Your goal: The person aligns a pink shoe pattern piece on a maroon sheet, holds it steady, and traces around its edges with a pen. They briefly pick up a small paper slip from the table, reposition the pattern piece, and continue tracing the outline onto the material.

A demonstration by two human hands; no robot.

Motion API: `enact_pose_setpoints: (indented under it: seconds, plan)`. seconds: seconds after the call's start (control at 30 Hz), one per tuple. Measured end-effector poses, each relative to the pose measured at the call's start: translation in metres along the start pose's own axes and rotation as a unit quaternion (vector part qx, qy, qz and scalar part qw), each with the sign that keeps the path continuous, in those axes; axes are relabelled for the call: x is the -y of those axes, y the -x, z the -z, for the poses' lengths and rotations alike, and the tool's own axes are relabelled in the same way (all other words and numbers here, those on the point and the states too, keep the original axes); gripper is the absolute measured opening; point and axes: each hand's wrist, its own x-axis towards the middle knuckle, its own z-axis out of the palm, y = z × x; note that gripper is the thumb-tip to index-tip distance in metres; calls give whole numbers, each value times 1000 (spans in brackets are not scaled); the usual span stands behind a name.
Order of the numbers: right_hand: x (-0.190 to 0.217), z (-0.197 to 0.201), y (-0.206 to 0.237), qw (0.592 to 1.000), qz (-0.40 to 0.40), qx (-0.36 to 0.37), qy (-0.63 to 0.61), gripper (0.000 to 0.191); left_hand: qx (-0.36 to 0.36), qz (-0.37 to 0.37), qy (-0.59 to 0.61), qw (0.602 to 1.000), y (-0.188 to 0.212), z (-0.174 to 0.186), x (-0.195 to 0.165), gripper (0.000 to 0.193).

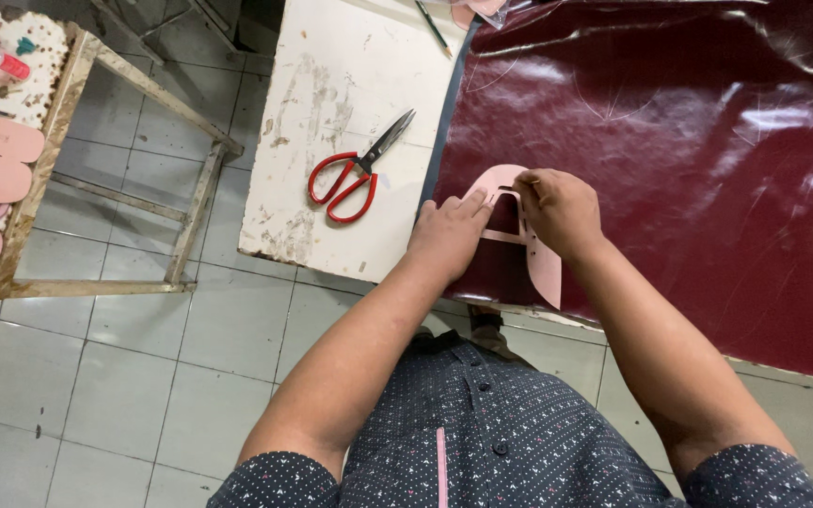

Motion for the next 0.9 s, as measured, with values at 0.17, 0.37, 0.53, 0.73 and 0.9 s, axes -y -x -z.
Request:
enact_pose_setpoints:
  seconds: [0.17, 0.37, 0.53, 0.73, 0.9]
  plan:
    - [-1, 7, 4, 987, -135, 77, -40, 16, 11, 2, 2, 1000, 1, 3, -1, 55]
    - [-6, 15, 10, 942, -235, 99, -217, 20, 42, 3, 37, 998, 2, 11, 0, 53]
    - [-5, 17, 20, 950, -223, 91, -196, 19, 80, -9, 33, 996, 5, 16, 4, 51]
    - [5, 20, 22, 967, -175, 87, -163, 17, 123, -8, 25, 992, 0, 12, 0, 52]
    - [2, 21, 27, 990, -90, 102, -47, 16, 117, -8, 9, 993, 1, 10, -4, 54]
